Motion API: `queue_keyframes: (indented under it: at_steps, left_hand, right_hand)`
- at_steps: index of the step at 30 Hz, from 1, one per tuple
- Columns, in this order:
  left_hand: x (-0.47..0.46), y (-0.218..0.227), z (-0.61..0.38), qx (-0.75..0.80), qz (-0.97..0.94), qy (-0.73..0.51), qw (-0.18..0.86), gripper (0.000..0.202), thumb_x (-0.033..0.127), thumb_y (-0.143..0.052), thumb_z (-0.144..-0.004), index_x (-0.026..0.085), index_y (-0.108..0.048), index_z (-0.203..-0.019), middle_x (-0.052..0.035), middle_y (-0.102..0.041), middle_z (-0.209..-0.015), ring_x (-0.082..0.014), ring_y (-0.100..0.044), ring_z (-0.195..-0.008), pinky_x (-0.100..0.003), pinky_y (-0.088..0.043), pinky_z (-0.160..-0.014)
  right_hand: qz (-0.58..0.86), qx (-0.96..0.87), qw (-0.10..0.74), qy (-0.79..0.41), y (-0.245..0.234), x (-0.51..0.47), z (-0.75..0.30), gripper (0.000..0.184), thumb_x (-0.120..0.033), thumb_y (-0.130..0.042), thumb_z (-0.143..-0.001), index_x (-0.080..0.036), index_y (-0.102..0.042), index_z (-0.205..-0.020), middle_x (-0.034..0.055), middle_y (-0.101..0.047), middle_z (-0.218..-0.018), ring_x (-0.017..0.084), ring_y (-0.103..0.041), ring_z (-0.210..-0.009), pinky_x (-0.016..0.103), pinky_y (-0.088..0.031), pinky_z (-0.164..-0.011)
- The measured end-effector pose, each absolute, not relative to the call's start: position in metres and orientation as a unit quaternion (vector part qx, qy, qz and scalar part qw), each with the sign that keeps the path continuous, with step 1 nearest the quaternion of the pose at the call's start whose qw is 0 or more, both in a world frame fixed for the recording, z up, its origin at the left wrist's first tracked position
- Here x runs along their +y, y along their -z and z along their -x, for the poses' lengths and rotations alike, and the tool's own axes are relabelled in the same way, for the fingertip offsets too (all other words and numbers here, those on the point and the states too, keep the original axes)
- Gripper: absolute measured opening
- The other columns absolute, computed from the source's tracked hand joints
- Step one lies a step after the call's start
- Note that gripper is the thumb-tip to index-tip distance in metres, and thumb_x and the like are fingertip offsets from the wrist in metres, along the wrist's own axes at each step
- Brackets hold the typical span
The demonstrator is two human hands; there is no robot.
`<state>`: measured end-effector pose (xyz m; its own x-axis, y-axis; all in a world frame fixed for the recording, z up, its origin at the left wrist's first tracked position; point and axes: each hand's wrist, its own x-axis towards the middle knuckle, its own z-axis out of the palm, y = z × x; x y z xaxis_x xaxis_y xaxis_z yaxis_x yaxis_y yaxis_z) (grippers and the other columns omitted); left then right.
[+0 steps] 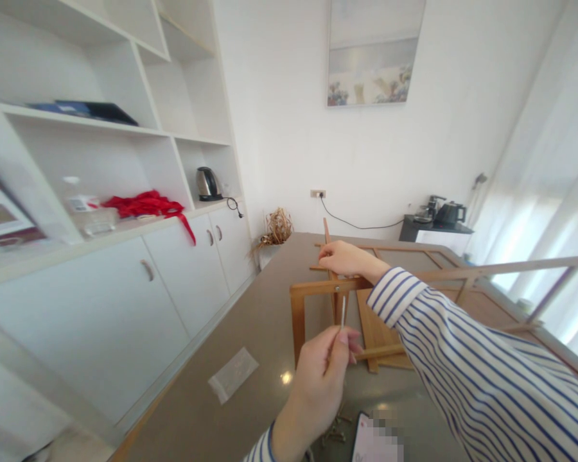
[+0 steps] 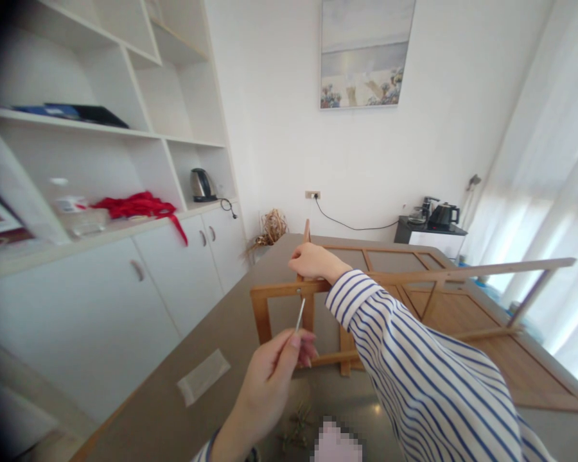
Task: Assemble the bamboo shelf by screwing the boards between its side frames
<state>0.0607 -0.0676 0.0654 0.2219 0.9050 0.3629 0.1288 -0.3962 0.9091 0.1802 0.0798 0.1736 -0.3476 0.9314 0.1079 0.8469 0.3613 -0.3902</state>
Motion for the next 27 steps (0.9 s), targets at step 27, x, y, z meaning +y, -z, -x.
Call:
queue_keyframes:
  at_steps: [27]
  left_hand:
    - [-0.062,-0.077,-0.065,0.417,-0.744,-0.481,0.200,0.030,0.030,-0.031,-0.097,0.018,-0.052,-0.080,-0.0041,-0.058,-0.077,-0.0153,-0.055,-0.075,-0.027,-0.040,-0.069]
  right_hand:
    - [0.552,-0.807,0.154,-0.142,-0.173,0.082,-0.180,0.027,-0.029,-0.053,-0.078,-0.017,-0.070,-0.095,0.0035,-0.071,-0.088,0.014,-0.062,-0.076,0.018,-0.040,-0.061]
